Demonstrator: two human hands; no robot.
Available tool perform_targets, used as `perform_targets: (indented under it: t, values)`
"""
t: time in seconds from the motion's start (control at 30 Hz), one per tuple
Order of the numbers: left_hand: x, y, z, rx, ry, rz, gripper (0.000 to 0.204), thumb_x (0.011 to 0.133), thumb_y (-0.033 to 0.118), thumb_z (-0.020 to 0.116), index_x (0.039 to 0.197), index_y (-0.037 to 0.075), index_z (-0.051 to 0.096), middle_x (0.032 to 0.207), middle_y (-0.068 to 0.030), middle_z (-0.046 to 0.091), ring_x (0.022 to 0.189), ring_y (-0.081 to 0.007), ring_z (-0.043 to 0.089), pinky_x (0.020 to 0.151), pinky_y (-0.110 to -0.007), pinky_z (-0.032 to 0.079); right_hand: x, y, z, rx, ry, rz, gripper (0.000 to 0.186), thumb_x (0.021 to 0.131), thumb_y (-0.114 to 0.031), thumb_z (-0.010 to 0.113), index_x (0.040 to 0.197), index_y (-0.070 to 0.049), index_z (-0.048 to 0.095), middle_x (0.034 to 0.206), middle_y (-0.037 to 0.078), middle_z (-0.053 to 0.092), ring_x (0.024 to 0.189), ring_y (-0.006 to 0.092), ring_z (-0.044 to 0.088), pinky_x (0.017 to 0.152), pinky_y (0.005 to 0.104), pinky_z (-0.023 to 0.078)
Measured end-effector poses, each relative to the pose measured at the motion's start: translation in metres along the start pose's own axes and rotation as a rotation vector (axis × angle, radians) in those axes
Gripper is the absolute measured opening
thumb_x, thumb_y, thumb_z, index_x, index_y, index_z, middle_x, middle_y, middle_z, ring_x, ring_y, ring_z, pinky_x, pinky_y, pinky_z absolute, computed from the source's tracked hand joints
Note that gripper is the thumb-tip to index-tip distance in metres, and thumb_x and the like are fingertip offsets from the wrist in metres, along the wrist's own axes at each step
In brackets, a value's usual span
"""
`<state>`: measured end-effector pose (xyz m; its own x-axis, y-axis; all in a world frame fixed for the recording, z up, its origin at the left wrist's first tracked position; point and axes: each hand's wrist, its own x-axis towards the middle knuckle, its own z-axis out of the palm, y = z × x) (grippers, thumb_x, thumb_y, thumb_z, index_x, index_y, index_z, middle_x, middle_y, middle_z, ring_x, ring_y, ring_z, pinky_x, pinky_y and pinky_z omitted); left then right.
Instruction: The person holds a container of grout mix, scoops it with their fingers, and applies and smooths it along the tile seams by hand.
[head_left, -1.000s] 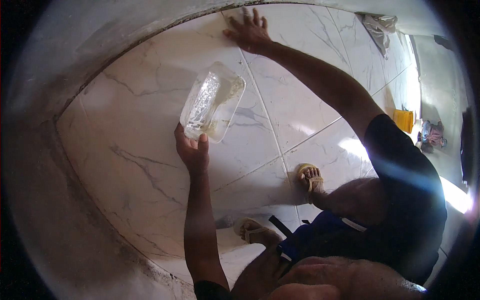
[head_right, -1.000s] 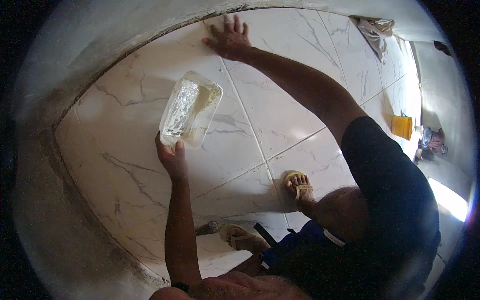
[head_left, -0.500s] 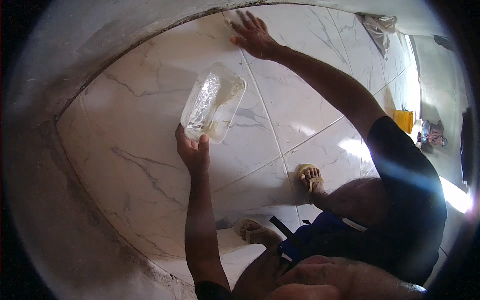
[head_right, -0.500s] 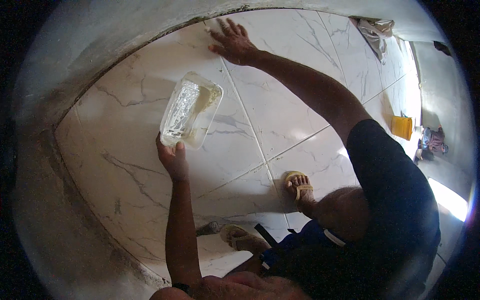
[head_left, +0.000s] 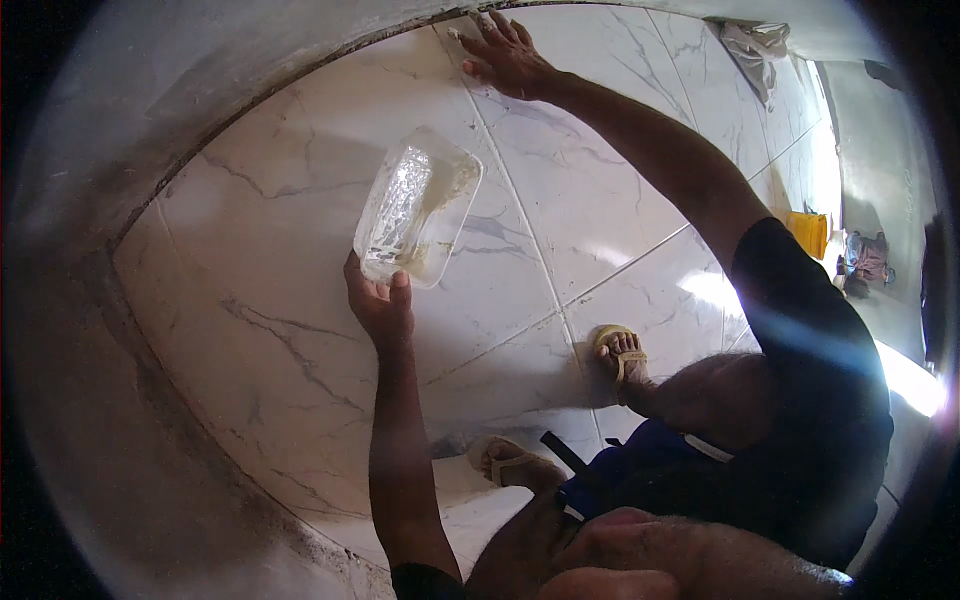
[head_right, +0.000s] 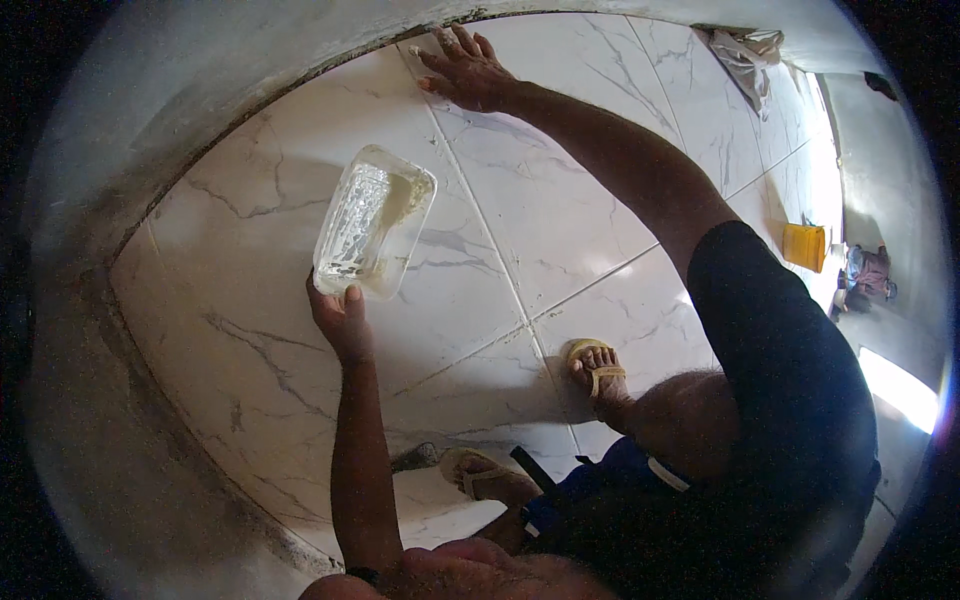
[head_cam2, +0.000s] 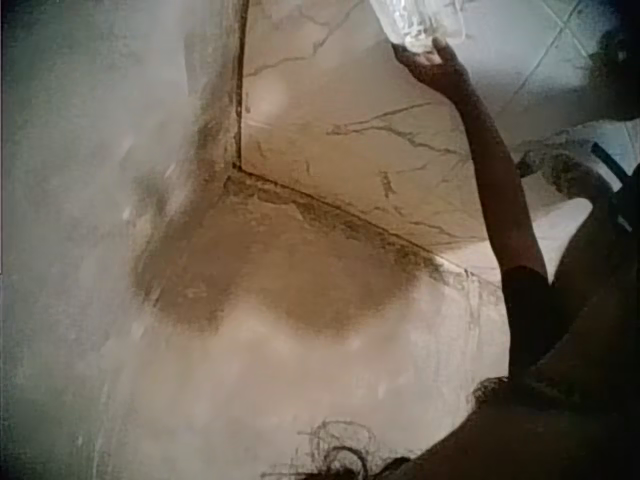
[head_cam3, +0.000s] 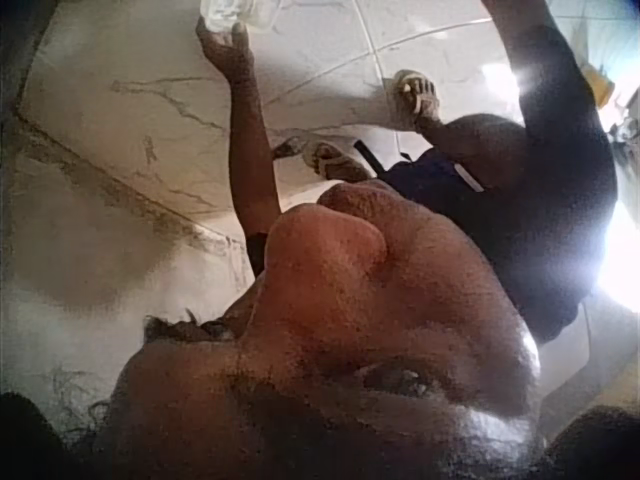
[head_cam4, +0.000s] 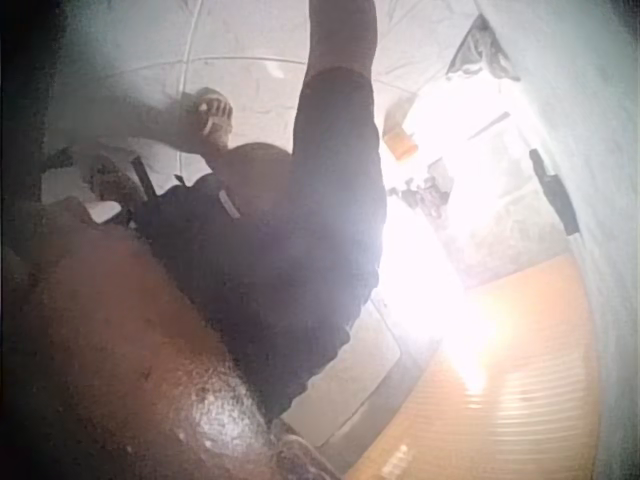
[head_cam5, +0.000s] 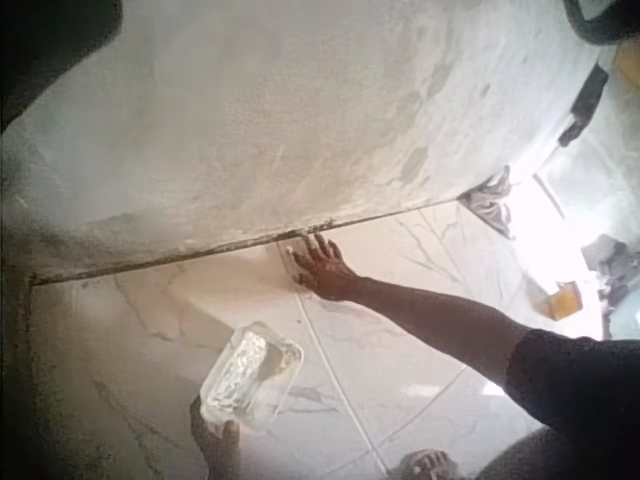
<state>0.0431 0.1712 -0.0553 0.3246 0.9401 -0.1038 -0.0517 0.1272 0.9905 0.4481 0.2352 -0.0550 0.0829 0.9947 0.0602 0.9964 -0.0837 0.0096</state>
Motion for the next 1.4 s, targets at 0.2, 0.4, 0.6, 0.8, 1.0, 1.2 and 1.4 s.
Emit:
perform_targets:
  t: [0.2,0.4,0.6,0.8,1.0,1.2,1.4]
  values:
    - [0.0,-0.004,-0.001,0.009,0.012,0.02,0.059,0.084,0.022,0.062,0.133,-0.005,0.042,0.125,-0.0177,0.053,0.116,-0.0281,0.055,0.103,-0.044,0.044,-0.004,-0.011,0.001,-0.142,-0.029,-0.112,0.068,0.099,-0.067,0.031,0.15,-0.024,0.04,0.163,0.019,0.014,0.151,0.0398,0.005,0.12,0.0593,0.007]
    - [-0.001,-0.007,-0.006,0.003,-0.027,-0.032,0.077,0.085,0.037,0.072,0.14,-0.003,0.037,0.132,-0.0171,0.048,0.124,-0.0298,0.051,0.106,-0.046,0.042,-0.012,-0.008,-0.016,-0.031,-0.028,-0.252,0.062,0.099,-0.061,0.039,0.148,-0.023,0.044,0.163,0.015,0.016,0.151,0.0374,0.006,0.121,0.057,0.009]
    - [0.0,-0.006,0.001,0.023,0.013,0.055,0.056,0.084,0.023,0.058,0.13,-0.005,0.044,0.124,-0.0172,0.053,0.114,-0.0274,0.055,0.102,-0.044,0.043,0.007,-0.002,-0.018,-0.167,-0.034,-0.132,0.06,0.1,-0.06,0.038,0.149,-0.026,0.041,0.162,0.014,0.02,0.15,0.0392,0.009,0.12,0.0575,0.012]
    - [-0.002,-0.004,-0.002,0.039,-0.018,-0.044,0.077,0.086,0.038,0.07,0.14,-0.006,0.036,0.131,-0.0178,0.049,0.123,-0.0285,0.051,0.107,-0.043,0.041,-0.054,-0.027,-0.034,-0.162,-0.197,-0.396,0.06,0.098,-0.062,0.038,0.149,-0.03,0.041,0.164,0.011,0.015,0.151,0.0391,0.007,0.119,0.0613,0.01]
    - [-0.004,-0.013,-0.004,-0.017,-0.002,0.061,0.065,0.089,0.031,0.067,0.135,-0.006,0.04,0.13,-0.0171,0.05,0.122,-0.0276,0.052,0.107,-0.043,0.04,-0.132,-0.046,-0.074,0.116,-0.424,-0.606,0.06,0.096,-0.058,0.047,0.145,-0.023,0.049,0.164,0.013,0.017,0.151,0.0395,0.008,0.119,0.0604,0.012]
    - [0.003,-0.004,-0.001,0.021,0.03,-0.023,0.059,0.091,0.032,0.065,0.132,-0.005,0.044,0.128,-0.0167,0.052,0.118,-0.0257,0.053,0.103,-0.04,0.042,-0.09,-0.007,-0.053,0.076,-0.132,-0.15,0.065,0.1,-0.056,0.043,0.145,-0.01,0.045,0.162,0.018,0.016,0.15,0.0401,0.008,0.119,0.0581,0.015]
    - [-0.002,0.002,-0.007,-0.056,0.061,-0.164,0.051,0.094,0.023,0.059,0.136,-0.002,0.045,0.131,-0.0163,0.054,0.115,-0.0288,0.056,0.092,-0.04,0.049,-0.051,0.001,-0.032,0.023,-0.173,-0.076,0.067,0.1,-0.064,0.031,0.148,-0.019,0.043,0.162,0.016,0.019,0.15,0.0423,0.009,0.118,0.0609,0.017]
